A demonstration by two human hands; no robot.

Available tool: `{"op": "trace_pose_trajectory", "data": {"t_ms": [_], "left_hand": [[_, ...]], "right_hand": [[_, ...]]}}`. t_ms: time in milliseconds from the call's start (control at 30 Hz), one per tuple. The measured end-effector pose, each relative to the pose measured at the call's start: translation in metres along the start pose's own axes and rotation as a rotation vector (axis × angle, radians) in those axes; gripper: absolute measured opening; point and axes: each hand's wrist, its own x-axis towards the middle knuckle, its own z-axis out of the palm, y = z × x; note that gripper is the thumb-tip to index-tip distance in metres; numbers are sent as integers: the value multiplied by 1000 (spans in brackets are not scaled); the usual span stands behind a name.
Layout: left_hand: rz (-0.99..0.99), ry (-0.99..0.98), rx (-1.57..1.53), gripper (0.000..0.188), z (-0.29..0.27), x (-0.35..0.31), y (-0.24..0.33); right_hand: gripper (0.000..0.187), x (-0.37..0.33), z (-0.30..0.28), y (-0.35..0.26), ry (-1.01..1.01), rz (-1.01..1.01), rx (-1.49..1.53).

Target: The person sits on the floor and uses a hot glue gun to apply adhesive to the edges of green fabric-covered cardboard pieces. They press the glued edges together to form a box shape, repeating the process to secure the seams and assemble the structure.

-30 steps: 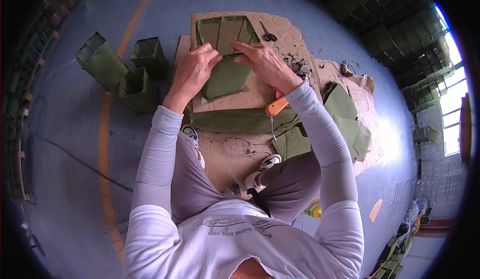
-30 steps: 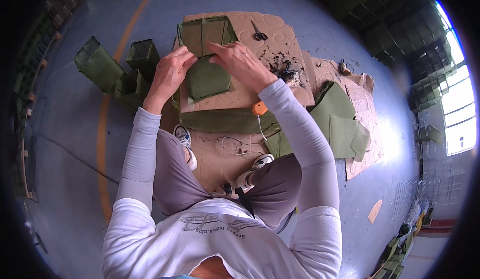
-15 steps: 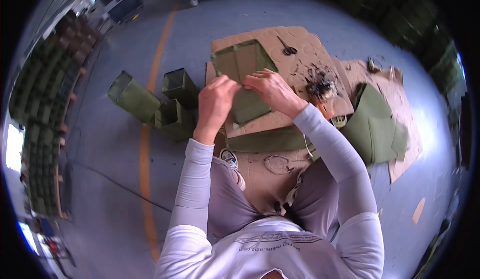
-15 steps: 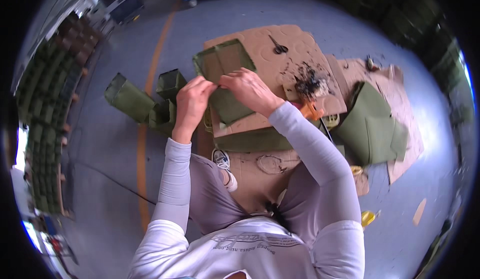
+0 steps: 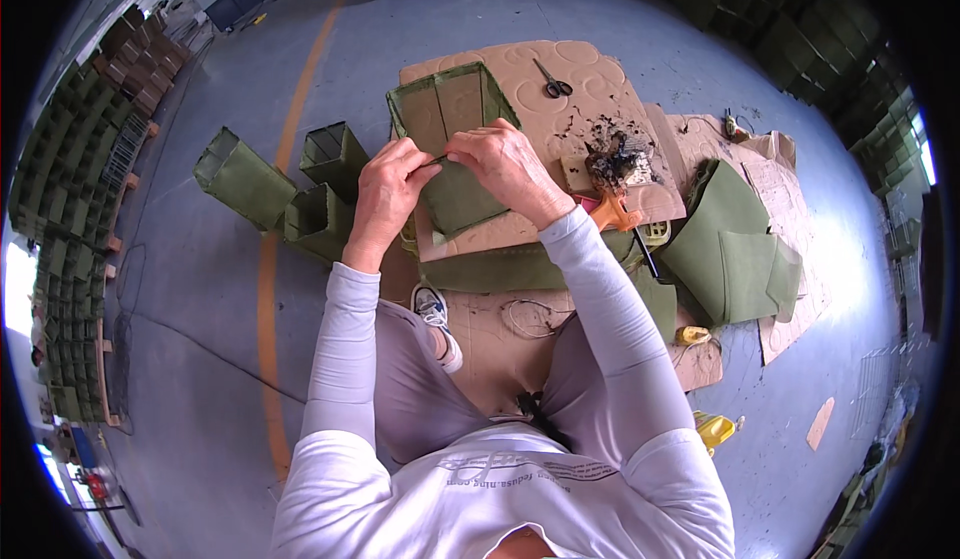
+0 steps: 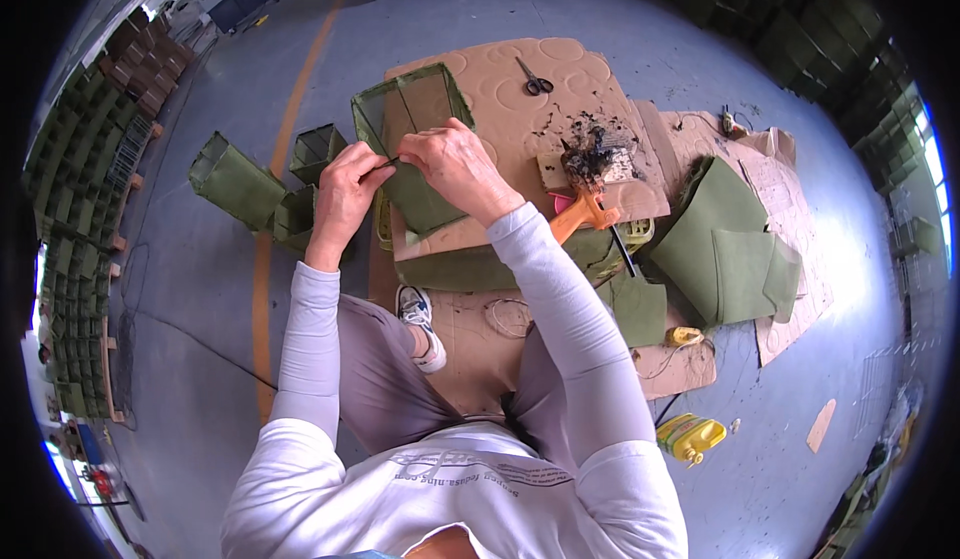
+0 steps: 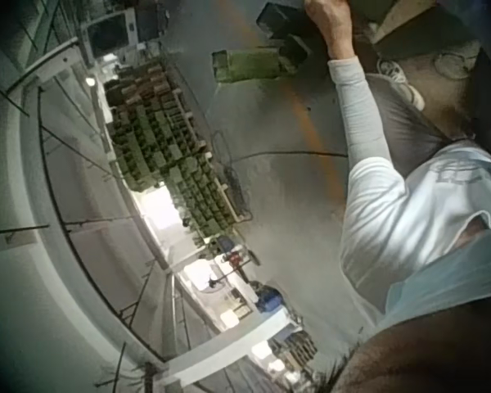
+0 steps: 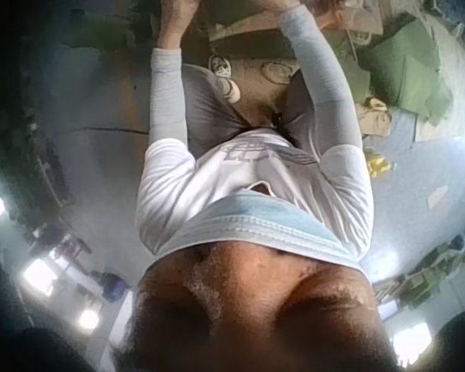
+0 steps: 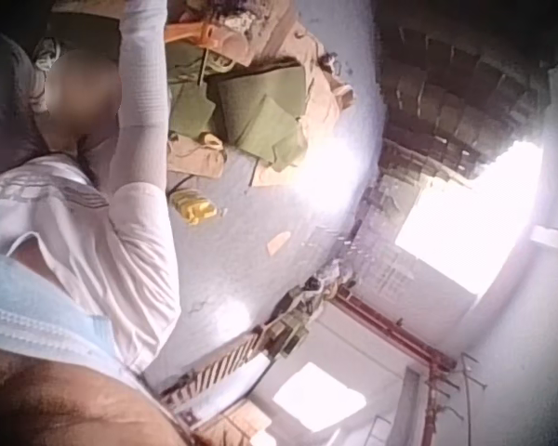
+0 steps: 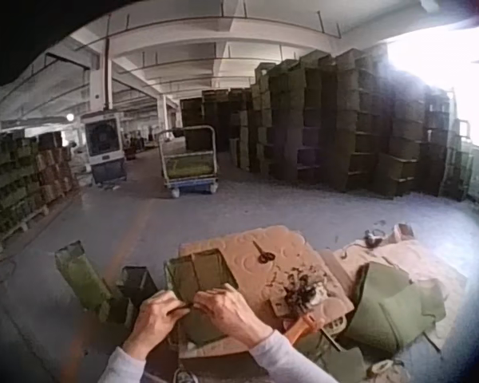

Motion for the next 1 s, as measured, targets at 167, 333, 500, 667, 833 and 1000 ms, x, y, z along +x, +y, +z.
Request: {"op": "trace_pose_trajectory", "data": {"t_ms": [167,333,500,667,833,1000], "left_hand": [[-40,99,-107,14,1,0,14],[20,99,58,11,0,-1,14],[48,45,172,12,-3,-3,14],[70,84,102,12,-3,-8,19],[85,77,137,13,0,-9,26],[99,30,160,14,-4,-24,34]], "right_hand": [[16,-2,-4,-3,221,-105,7],[16,-1,10,-7,126,-135,-128],[10,-3,8,-12,9,-100,-154],[14,-8,-5,-16,60,-129,-88],[16,-18,-12,-18,80,-72,-152],[20,-31,-20,-27,-78,-22,-86]]}}
